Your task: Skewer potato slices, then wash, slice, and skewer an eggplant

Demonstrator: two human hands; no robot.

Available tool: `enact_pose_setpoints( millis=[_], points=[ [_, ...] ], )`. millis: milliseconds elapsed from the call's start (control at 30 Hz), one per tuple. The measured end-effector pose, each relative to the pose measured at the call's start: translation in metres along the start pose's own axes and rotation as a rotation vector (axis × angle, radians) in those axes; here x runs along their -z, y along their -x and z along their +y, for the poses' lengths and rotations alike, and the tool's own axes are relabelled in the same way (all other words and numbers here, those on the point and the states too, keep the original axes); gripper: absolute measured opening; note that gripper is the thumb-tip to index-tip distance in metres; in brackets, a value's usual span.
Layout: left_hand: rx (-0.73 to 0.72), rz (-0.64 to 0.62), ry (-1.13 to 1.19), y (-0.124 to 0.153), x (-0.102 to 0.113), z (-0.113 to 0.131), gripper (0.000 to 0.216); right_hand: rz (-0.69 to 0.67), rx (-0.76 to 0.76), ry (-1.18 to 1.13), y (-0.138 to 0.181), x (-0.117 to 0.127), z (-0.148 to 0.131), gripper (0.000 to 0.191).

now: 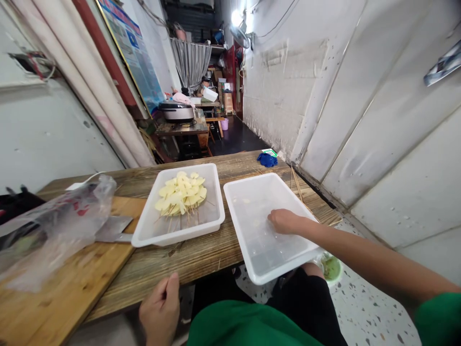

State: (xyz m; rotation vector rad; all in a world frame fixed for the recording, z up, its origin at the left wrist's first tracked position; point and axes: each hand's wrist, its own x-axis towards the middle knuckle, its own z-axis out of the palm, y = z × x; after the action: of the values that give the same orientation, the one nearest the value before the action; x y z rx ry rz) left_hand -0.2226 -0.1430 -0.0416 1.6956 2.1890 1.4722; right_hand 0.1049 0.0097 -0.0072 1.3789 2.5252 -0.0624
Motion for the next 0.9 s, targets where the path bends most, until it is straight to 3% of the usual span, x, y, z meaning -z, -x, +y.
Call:
enact_pose_setpoints(
  millis=[300,533,667,800,900],
  points=[
    [-0.142,0.048,0.039,0.008,0.000,-0.003,0.044,0.029,-0.124,-0.067,-0.031,0.006,-0.004,0.028],
    [-0.085,0.041,-0.002,0.007,0.000,-0.017,0.044,0.026,0.005,-0.166,-0.040,0.010,-0.026,0.044],
    [-0.069,-0.001,-0.033,0.009,-0.005,-0.023,0.046,0.013,0.058,-0.161,-0.047,0.008,-0.037,0.028],
    [-0.073,-0.024,-0.056,0.010,-0.005,-0.031,0.044,-0.043,0.069,-0.149,-0.057,0.015,-0.040,0.028],
    [-0.068,-0.009,-0.066,0.010,-0.003,-0.038,0.041,-0.096,0.123,-0.120,-0.057,0.018,-0.036,0.040]
  ],
)
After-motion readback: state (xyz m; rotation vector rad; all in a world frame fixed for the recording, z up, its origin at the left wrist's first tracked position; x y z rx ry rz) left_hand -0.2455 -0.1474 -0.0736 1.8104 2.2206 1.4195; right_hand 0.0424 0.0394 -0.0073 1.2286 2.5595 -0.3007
